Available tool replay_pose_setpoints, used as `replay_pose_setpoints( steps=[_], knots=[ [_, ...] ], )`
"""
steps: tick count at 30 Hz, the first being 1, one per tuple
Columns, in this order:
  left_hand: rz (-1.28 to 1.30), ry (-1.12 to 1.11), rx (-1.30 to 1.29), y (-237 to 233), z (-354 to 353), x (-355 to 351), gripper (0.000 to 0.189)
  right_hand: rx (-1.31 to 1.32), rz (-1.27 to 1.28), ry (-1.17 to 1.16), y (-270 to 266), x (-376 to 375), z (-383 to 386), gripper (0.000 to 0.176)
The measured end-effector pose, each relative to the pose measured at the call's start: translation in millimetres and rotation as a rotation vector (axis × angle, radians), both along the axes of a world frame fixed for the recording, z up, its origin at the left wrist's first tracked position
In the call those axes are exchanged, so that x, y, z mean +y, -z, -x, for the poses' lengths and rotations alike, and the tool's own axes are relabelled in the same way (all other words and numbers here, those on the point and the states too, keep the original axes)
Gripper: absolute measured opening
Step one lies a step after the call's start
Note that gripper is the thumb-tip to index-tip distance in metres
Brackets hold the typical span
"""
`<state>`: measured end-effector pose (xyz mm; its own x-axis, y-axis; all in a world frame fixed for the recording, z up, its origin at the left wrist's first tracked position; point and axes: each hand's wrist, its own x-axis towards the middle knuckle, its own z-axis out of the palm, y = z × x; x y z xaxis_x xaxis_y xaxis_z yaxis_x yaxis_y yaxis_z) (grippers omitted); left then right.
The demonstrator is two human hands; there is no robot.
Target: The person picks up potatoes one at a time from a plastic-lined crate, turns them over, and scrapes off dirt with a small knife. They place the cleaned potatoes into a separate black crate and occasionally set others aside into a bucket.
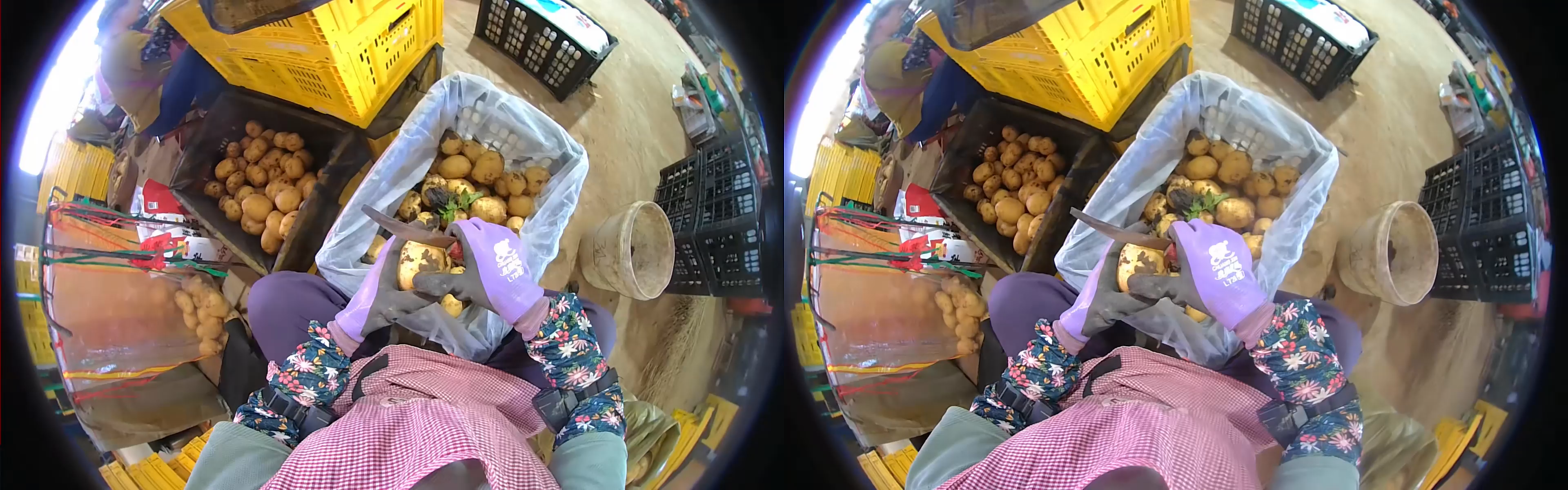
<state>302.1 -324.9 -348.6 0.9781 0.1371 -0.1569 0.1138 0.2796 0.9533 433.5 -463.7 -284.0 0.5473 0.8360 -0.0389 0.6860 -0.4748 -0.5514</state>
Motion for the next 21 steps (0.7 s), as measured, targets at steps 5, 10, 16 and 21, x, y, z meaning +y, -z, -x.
replay_pose_setpoints(
  steps=[5, 10, 16, 21],
  knots=[
    [0.111, 0.007, 0.039, -2.5, -3.1, -4.0, 0.096, -0.106, -0.054, 0.034, 20.3, -7.6, 0.5, 0.065],
    [0.015, 0.026, 0.099, 1.8, -2.5, -5.4, 0.096, -0.119, -0.005, 0.057, 25.6, -12.9, 1.9, 0.067],
    [0.046, 0.050, 0.086, -6.5, -0.3, -7.3, 0.094, -0.086, -0.012, 0.011, 24.6, -14.4, 4.8, 0.066],
    [0.105, 0.045, 0.115, -14.0, 3.4, -11.4, 0.093, -0.056, -0.028, -0.059, 19.3, -18.1, 6.6, 0.060]
  ],
)
